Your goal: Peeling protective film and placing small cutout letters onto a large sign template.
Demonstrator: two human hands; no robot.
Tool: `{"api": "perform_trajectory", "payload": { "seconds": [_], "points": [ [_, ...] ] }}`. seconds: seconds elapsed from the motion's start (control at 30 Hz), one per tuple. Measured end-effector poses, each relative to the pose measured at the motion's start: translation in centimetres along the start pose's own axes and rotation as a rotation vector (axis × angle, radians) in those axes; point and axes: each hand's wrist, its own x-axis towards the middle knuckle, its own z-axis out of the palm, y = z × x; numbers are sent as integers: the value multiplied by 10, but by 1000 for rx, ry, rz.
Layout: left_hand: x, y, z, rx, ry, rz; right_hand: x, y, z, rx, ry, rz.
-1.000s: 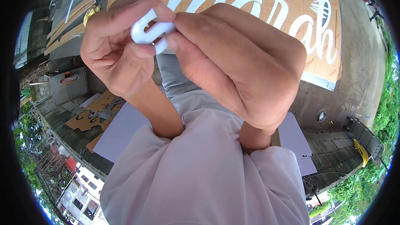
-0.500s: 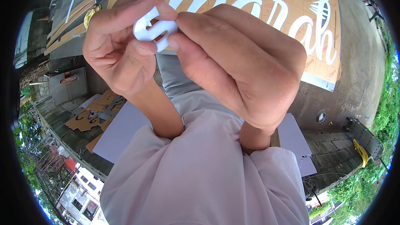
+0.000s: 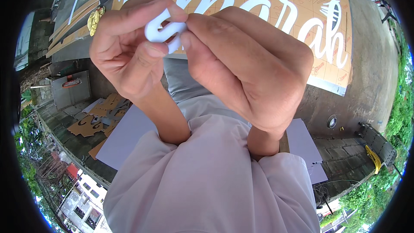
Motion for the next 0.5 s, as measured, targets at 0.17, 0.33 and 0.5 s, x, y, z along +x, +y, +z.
{"api": "perform_trajectory", "payload": {
  "seconds": [0.17, 0.33, 0.5],
  "points": [
    [0, 1, 2, -24, -6, -25, 0, -1, -1, -64, 14, 18],
    [0, -5, 2, 9, 8, 5, 0, -1, -1, -9, 21, 54],
    [1, -2, 3, 5, 23, -14, 2, -2, 0, 44, 18, 54]
  ]
}}
